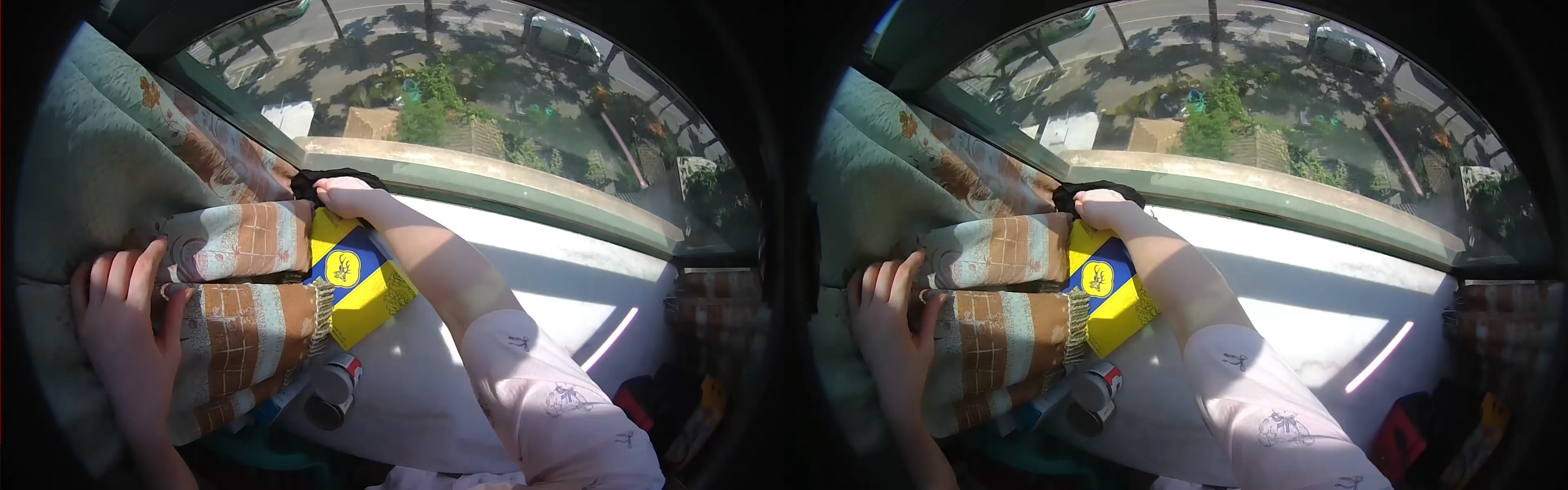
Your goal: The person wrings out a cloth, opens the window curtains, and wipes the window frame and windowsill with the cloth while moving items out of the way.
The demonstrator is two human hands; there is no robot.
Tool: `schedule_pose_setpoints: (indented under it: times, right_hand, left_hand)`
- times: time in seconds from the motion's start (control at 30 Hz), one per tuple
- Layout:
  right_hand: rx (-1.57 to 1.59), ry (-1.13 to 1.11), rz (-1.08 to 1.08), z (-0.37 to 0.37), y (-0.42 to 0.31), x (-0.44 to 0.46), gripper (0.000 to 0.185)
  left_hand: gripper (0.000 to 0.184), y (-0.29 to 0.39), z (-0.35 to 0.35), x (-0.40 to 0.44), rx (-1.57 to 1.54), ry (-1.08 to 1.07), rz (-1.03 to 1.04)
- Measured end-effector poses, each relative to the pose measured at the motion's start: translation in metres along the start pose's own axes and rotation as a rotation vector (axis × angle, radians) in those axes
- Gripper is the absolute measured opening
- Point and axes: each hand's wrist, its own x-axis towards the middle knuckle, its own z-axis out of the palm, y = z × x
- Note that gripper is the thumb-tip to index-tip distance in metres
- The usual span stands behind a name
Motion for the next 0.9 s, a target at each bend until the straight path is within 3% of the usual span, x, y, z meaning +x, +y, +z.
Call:
schedule_pose_setpoints:
  times: [0.03,0.2,0.43,0.57,0.77,0.83,0.9]
  right_hand:
    - [0.124,-0.032,0.092,0.002,0.010,0.002,0.042]
    - [0.166,-0.025,0.122,-0.019,0.019,-0.047,0.045]
    - [-0.102,0.167,0.073,-0.061,0.071,-0.218,0.040]
    - [-0.137,0.249,0.160,-0.091,0.089,-0.316,0.040]
    - [-0.136,0.543,0.582,-0.079,0.119,-0.468,0.040]
    - [-0.124,0.513,0.671,-0.098,0.106,-0.492,0.036]
    - [-0.115,0.412,0.990,-0.119,0.107,-0.495,0.032]
  left_hand:
    - [0.041,0.000,0.002,0.001,-0.003,-0.018,0.001]
    - [0.041,0.004,0.001,0.007,0.003,-0.060,0.014]
    - [0.040,0.015,0.001,0.010,-0.007,0.002,0.055]
    - [0.040,0.020,-0.003,0.007,-0.013,-0.046,0.001]
    - [0.044,0.014,-0.003,-0.001,0.002,-0.073,-0.035]
    - [0.047,0.006,-0.002,-0.005,-0.003,-0.077,-0.057]
    - [0.055,0.001,0.002,-0.008,0.033,-0.068,-0.139]
